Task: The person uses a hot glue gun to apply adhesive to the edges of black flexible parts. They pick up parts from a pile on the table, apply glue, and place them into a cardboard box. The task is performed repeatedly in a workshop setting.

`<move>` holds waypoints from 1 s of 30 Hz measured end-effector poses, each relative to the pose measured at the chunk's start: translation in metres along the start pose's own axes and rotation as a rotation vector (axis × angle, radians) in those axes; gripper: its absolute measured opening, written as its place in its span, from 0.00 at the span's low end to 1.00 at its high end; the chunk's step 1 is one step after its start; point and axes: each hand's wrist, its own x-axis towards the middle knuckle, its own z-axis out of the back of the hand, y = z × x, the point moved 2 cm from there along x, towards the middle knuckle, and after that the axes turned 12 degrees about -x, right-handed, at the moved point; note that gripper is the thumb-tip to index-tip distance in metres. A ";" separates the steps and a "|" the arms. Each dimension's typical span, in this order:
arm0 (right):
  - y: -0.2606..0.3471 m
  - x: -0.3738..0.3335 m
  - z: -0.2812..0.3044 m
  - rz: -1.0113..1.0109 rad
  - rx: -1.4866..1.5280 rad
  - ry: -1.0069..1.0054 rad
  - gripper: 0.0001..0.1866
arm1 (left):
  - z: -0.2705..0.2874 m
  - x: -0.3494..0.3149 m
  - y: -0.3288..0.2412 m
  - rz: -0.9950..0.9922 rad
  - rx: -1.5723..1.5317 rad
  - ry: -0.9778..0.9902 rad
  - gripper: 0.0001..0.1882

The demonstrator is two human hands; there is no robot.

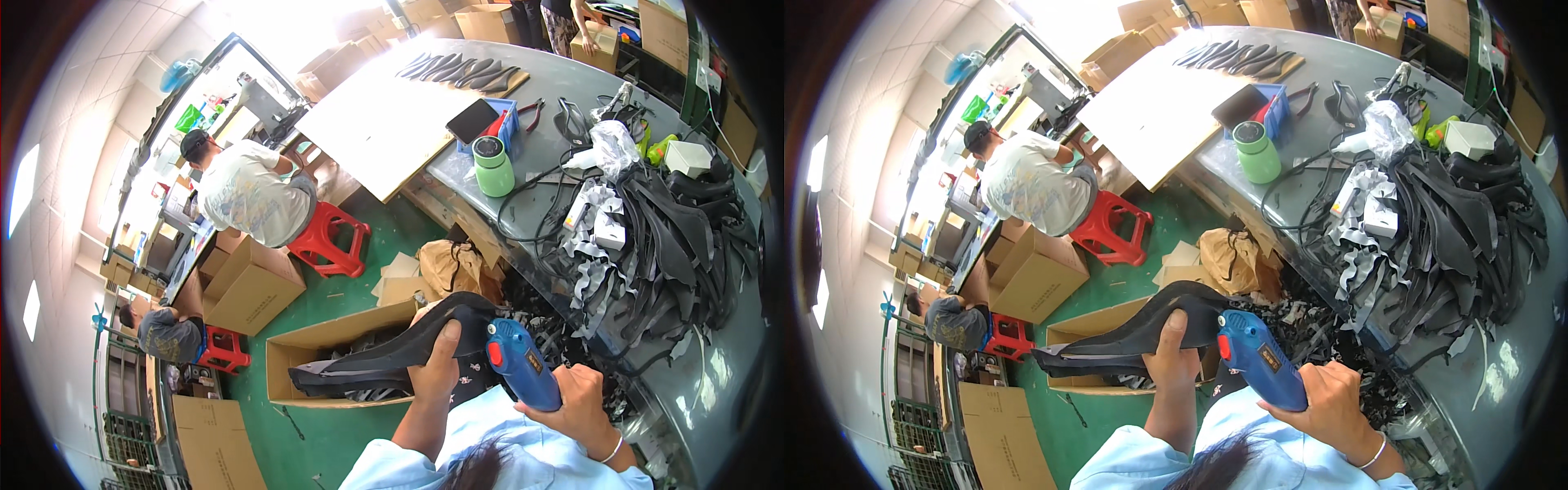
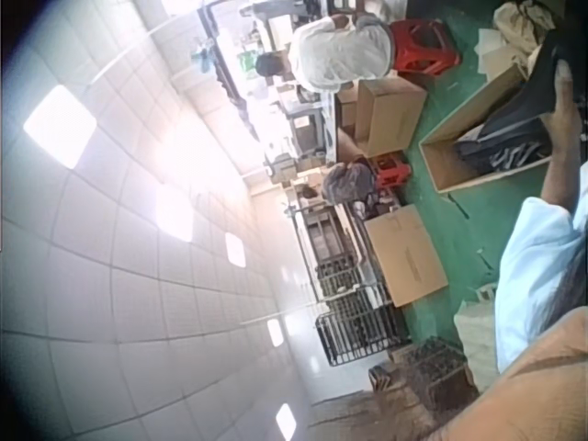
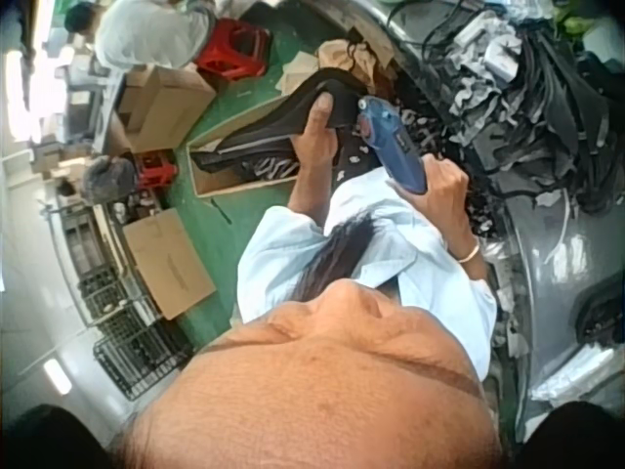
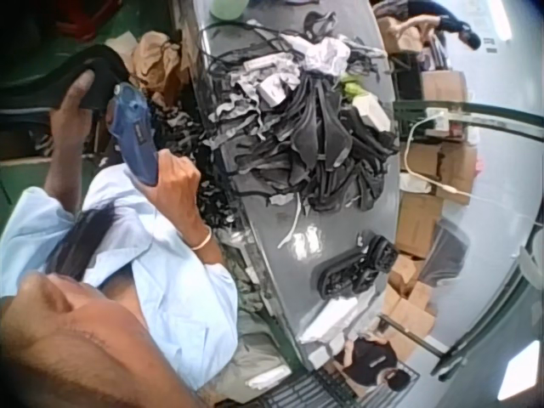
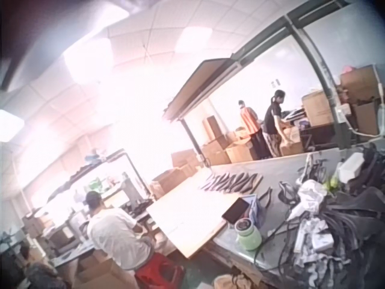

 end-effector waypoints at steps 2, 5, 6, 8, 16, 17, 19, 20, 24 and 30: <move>-0.001 -0.003 -0.003 -0.019 0.018 0.012 0.26 | 0.001 -0.002 0.003 0.038 0.011 -0.005 0.16; -0.001 -0.003 -0.004 -0.027 0.059 0.019 0.26 | -0.003 0.001 0.002 0.048 0.015 0.040 0.16; -0.001 -0.003 -0.004 -0.026 0.078 0.021 0.26 | -0.003 0.002 0.001 0.072 0.040 0.036 0.16; -0.003 -0.003 -0.003 -0.028 0.073 0.028 0.26 | 0.000 0.004 -0.001 0.121 0.086 0.029 0.16; -0.003 -0.005 -0.002 0.009 -0.032 0.007 0.25 | -0.001 0.019 -0.023 0.429 0.374 0.191 0.13; -0.003 -0.005 -0.002 0.014 -0.038 0.010 0.25 | -0.002 0.022 -0.026 0.489 0.426 0.223 0.13; -0.003 -0.007 -0.003 0.020 -0.047 0.029 0.24 | -0.002 0.027 -0.030 0.433 0.581 0.354 0.12; -0.003 -0.009 -0.004 0.022 -0.052 0.044 0.24 | -0.002 0.030 -0.031 0.403 0.658 0.420 0.12; -0.004 -0.011 -0.009 0.037 -0.044 0.076 0.25 | 0.007 0.040 -0.028 0.491 0.804 0.609 0.14; -0.001 -0.009 -0.008 0.011 0.059 0.094 0.26 | 0.010 0.035 -0.013 0.356 0.963 0.735 0.17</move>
